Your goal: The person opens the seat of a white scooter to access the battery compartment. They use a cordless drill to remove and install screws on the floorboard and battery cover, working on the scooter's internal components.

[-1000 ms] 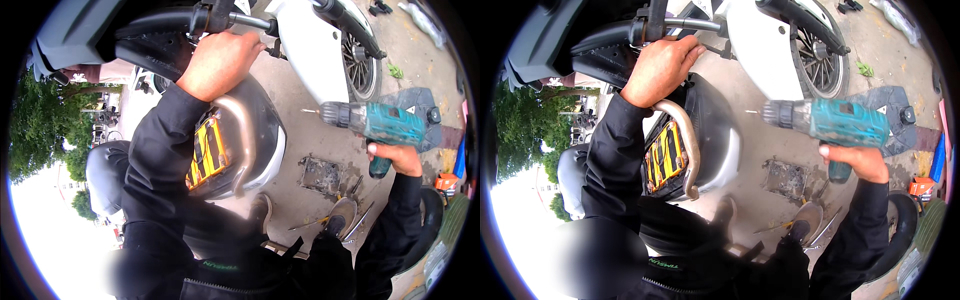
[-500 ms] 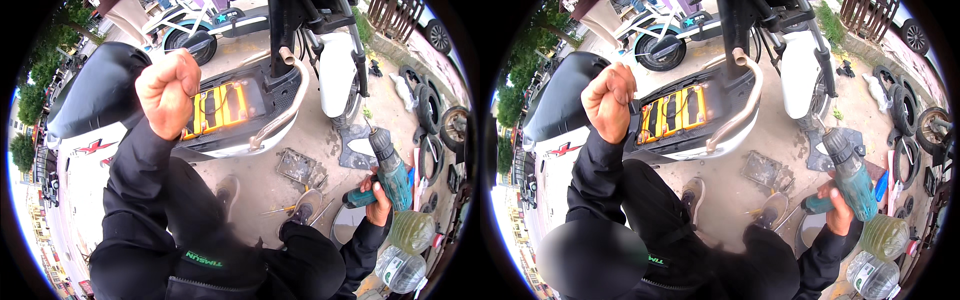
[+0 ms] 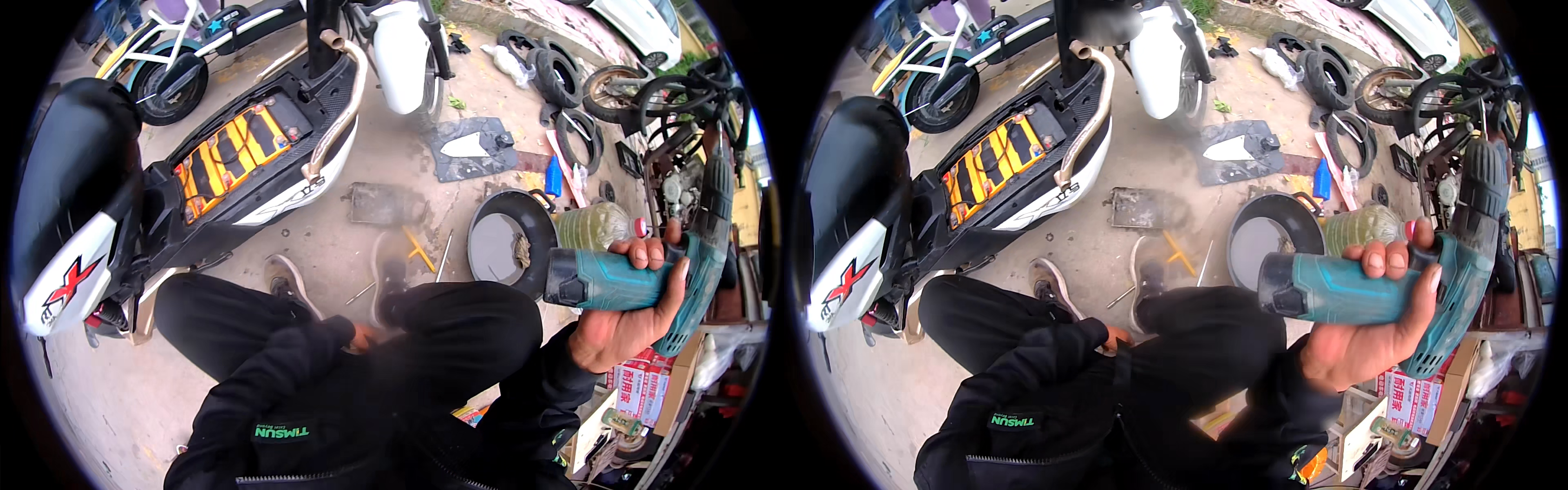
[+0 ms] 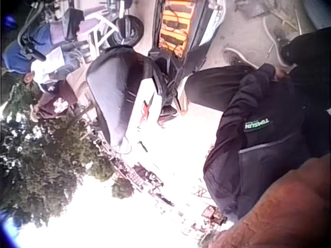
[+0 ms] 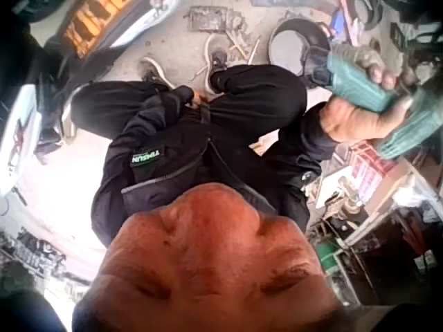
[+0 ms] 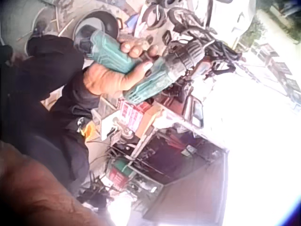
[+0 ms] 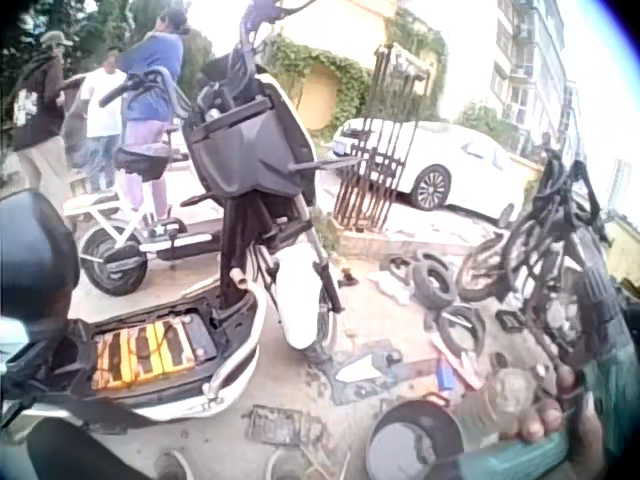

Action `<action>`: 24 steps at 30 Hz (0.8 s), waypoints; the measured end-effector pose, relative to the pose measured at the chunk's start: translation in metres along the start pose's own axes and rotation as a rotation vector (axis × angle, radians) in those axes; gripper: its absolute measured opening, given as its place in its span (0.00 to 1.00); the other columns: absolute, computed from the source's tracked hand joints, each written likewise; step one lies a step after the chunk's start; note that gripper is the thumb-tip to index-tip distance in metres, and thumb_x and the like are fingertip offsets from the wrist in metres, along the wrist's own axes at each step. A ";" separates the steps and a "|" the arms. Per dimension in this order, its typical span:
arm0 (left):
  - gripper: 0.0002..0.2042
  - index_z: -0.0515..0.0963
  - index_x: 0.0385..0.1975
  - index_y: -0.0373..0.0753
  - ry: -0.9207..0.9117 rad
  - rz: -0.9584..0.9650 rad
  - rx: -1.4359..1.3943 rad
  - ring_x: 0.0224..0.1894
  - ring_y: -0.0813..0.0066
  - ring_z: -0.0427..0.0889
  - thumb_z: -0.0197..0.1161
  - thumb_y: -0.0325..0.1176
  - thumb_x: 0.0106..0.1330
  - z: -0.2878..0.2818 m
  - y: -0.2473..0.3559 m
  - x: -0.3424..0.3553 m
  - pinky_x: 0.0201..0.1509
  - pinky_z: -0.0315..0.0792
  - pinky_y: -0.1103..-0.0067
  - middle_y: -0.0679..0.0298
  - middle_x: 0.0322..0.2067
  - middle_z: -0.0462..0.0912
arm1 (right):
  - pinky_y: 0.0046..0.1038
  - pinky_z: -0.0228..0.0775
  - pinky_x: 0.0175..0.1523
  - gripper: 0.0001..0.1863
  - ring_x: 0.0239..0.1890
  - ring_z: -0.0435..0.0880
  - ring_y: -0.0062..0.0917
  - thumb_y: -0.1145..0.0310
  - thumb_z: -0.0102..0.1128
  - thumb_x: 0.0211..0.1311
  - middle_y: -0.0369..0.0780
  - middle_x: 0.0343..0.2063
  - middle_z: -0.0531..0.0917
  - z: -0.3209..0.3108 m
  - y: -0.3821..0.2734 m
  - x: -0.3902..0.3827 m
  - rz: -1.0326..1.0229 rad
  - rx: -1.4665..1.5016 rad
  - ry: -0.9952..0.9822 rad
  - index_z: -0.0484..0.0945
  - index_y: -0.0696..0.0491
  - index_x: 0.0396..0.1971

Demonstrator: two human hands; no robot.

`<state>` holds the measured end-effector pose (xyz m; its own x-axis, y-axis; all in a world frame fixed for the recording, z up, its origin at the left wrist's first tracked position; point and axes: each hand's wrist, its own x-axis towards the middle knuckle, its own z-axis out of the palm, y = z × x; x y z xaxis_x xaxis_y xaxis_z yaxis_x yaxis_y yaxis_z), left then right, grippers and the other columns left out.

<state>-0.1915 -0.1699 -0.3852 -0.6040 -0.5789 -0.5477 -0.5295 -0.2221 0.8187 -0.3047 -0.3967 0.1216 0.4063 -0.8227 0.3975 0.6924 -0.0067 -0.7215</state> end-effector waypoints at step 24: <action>0.16 0.85 0.50 0.42 -0.010 -0.089 -0.240 0.47 0.52 0.86 0.64 0.38 0.63 -0.002 -0.001 -0.033 0.52 0.77 0.61 0.51 0.43 0.87 | 0.34 0.71 0.57 0.21 0.42 0.78 0.29 0.59 0.57 0.76 0.39 0.35 0.79 -0.027 0.238 0.112 0.015 -0.270 0.286 0.71 0.58 0.59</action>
<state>-0.1698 -0.1527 -0.3675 -0.5681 -0.5411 -0.6200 -0.4249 -0.4523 0.7841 -0.1104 -0.5061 -0.0213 0.2066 -0.9487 0.2393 0.4903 -0.1113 -0.8644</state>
